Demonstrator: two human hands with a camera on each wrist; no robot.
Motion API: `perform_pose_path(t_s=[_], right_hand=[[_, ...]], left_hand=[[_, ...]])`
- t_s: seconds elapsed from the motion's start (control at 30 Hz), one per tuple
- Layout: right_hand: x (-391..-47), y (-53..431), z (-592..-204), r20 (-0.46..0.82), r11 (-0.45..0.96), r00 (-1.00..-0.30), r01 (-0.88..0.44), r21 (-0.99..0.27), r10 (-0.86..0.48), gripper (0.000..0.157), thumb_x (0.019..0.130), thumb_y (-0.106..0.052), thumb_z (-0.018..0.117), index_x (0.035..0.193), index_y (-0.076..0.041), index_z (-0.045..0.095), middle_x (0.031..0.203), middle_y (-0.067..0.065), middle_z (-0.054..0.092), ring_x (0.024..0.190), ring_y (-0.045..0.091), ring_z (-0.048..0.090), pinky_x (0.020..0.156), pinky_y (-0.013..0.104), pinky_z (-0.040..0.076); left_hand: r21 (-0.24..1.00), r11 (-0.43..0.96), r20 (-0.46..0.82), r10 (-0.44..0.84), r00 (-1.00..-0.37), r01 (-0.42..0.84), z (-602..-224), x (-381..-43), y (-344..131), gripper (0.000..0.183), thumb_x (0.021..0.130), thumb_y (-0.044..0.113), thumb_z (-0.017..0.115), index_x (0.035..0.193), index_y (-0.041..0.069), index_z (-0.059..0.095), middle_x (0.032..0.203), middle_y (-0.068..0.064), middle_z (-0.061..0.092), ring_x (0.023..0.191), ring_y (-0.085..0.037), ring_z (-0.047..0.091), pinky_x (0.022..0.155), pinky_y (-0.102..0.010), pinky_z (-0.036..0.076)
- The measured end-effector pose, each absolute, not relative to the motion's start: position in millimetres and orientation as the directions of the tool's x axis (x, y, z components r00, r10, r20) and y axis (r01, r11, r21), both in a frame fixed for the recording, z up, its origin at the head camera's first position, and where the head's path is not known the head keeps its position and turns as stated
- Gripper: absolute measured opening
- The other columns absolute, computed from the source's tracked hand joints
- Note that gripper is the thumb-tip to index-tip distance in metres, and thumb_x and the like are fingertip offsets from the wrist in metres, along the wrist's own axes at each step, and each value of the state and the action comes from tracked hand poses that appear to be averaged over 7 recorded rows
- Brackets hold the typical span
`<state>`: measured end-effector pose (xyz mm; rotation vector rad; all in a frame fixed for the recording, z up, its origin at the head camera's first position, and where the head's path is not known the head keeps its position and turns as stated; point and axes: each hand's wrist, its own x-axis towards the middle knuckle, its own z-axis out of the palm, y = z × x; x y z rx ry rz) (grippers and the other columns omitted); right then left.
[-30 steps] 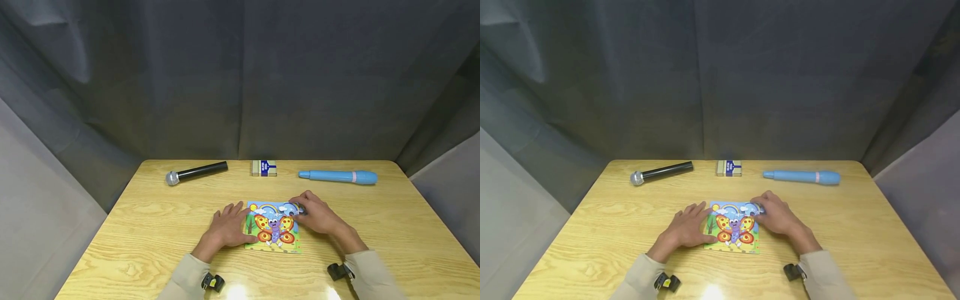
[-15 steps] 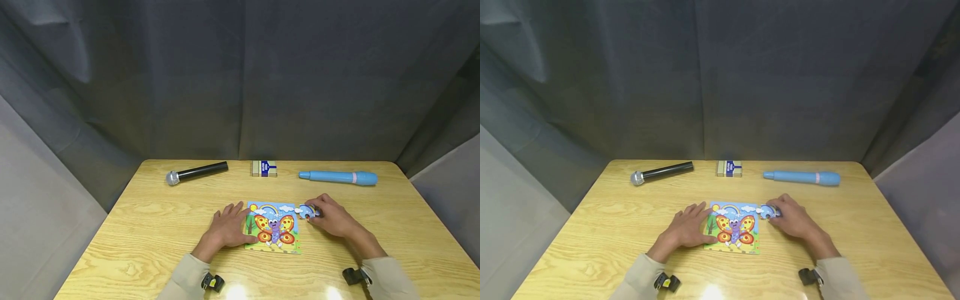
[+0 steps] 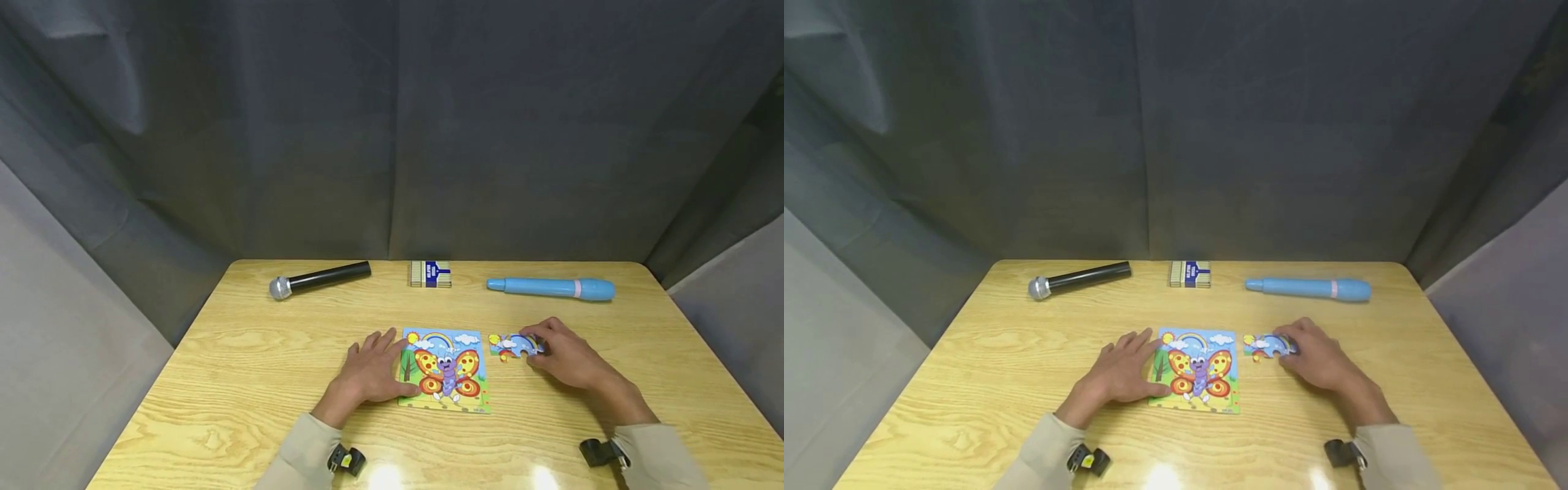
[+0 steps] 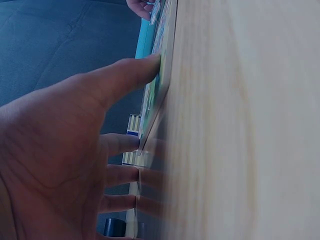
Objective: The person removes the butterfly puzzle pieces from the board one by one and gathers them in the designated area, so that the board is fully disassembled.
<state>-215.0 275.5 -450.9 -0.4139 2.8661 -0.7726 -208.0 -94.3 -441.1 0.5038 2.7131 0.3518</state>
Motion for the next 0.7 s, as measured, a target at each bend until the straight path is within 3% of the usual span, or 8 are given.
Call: perform_pose_path(t_s=[0.47,0.7], right_hand=[[-217.1,300.7,-456.4,-0.077,0.836,-0.952,-0.22,-0.503,-0.297,0.041,0.084,-0.011,0.071,0.124,-0.007,0.061,0.109,0.014,0.054,0.089,0.021,0.053,0.073,0.035,0.045],[-217.7,300.1,-457.3,-0.091,0.838,-0.951,-0.213,-0.502,-0.296,0.041,0.085,-0.012,0.07,0.126,-0.008,0.062,0.109,0.012,0.055,0.088,0.018,0.052,0.071,0.032,0.044]], left_hand=[[0.312,0.906,-0.302,0.38,-0.874,0.286,-441.0,-207.4,-93.8,0.091,0.076,0.072,0.062,0.151,0.028,0.034,0.162,-0.003,0.022,0.148,-0.031,0.022,0.113,-0.065,0.022],[0.304,0.908,-0.303,0.38,-0.874,0.289,-441.3,-208.1,-93.8,0.091,0.077,0.073,0.061,0.151,0.028,0.033,0.162,-0.002,0.021,0.148,-0.03,0.021,0.113,-0.065,0.021]])
